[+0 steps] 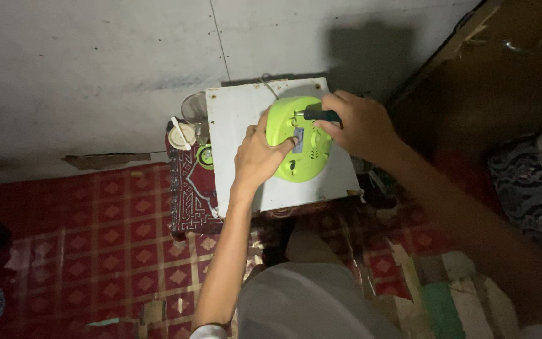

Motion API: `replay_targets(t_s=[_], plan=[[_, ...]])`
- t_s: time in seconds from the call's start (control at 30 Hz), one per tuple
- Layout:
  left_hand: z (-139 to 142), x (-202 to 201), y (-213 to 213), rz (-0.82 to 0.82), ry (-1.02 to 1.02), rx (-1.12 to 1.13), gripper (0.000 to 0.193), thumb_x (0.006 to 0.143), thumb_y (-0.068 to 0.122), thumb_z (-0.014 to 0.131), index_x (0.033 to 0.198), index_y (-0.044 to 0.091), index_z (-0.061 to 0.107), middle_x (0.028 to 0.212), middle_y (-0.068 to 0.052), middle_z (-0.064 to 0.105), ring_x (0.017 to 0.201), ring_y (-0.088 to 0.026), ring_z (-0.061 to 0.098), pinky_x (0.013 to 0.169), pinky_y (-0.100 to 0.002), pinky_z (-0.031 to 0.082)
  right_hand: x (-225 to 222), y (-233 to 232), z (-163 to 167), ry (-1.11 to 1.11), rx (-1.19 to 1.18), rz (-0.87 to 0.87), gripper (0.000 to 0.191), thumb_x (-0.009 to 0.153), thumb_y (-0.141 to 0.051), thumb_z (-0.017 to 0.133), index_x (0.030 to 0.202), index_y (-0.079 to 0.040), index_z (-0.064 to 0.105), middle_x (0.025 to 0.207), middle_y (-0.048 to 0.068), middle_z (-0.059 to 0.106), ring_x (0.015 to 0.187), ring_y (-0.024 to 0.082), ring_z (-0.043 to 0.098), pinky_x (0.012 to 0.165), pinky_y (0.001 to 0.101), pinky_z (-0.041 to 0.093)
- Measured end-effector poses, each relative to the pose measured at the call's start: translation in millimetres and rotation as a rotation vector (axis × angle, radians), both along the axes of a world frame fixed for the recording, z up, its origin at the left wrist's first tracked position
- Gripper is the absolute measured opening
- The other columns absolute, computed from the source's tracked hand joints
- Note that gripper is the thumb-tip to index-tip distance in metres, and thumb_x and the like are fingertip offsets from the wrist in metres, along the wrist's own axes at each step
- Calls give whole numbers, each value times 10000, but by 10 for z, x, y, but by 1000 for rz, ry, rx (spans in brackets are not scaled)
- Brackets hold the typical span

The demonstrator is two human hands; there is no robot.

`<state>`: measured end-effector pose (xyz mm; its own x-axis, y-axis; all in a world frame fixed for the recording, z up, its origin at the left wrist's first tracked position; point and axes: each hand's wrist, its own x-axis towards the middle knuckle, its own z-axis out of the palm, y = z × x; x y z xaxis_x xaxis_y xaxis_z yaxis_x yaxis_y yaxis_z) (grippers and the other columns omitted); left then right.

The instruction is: The person removes the lid from a blender jar, lifts the jar off the motor base, and flips the base over. They then use a screwdriver to unscrew the screws on the underside of the base, working on the screws one at a time.

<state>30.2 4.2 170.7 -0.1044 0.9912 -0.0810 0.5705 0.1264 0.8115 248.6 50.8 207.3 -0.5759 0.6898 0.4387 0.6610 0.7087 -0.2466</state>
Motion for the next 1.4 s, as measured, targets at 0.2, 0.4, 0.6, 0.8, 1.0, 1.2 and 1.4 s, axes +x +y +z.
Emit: replay_targets(t_s=[0.2, 0.4, 0.6, 0.8, 1.0, 1.2, 1.4], plan=[[-8, -12, 28, -7, -9, -37, 890, 738, 420, 746, 1551, 331, 395, 1238, -191, 655, 1132, -406, 672, 967, -491, 515, -21, 141, -12, -15, -419, -184, 362, 958, -349, 704, 813, -20, 665, 608, 155, 617, 522, 295, 631, 546, 433, 508], [4, -9, 13, 3, -16, -48, 883, 731, 432, 750, 1539, 345, 404, 1243, -181, 655, 1128, -400, 677, 963, -488, 519, -36, 261, -72, 23, -425, -130, 466, 1034, -299, 635, 687, 11, 635, 621, 172, 619, 517, 322, 614, 565, 420, 502], [7, -6, 3, 2, -13, -28, 885, 738, 431, 753, 1541, 335, 393, 1253, -185, 648, 1131, -409, 668, 958, -498, 516, -58, -4, 39, -11, -35, 4, 219, 886, -185, 689, 915, 27, 646, 744, 194, 654, 622, 391, 650, 559, 477, 505], [-6, 2, -9, 0, -28, -28, 871, 741, 423, 745, 1540, 345, 408, 1250, -184, 658, 1135, -408, 672, 969, -492, 518, -87, -31, 3, 79, -203, -102, 271, 888, -246, 731, 956, 15, 697, 773, 187, 704, 680, 358, 704, 618, 434, 538], [-18, 12, -1, 4, -23, -21, 878, 741, 426, 753, 1540, 339, 398, 1259, -189, 647, 1136, -413, 666, 960, -497, 514, -27, 275, -67, 81, -644, -239, 411, 1002, -339, 593, 781, -25, 739, 683, 116, 723, 631, 272, 729, 645, 374, 558], [-28, 5, -4, -1, -39, -27, 873, 746, 417, 749, 1542, 346, 400, 1245, -194, 651, 1138, -408, 671, 965, -490, 518, -40, 116, -46, -40, -260, -116, 333, 1029, -304, 634, 906, -2, 704, 754, 175, 682, 662, 354, 663, 639, 452, 524], [-37, -11, 6, -4, -35, -18, 869, 743, 429, 754, 1534, 365, 402, 1244, -194, 652, 1133, -411, 671, 963, -489, 521, -35, -25, -82, -82, 66, -80, 318, 879, -311, 756, 1031, -49, 657, 849, 145, 698, 725, 349, 690, 620, 461, 532]])
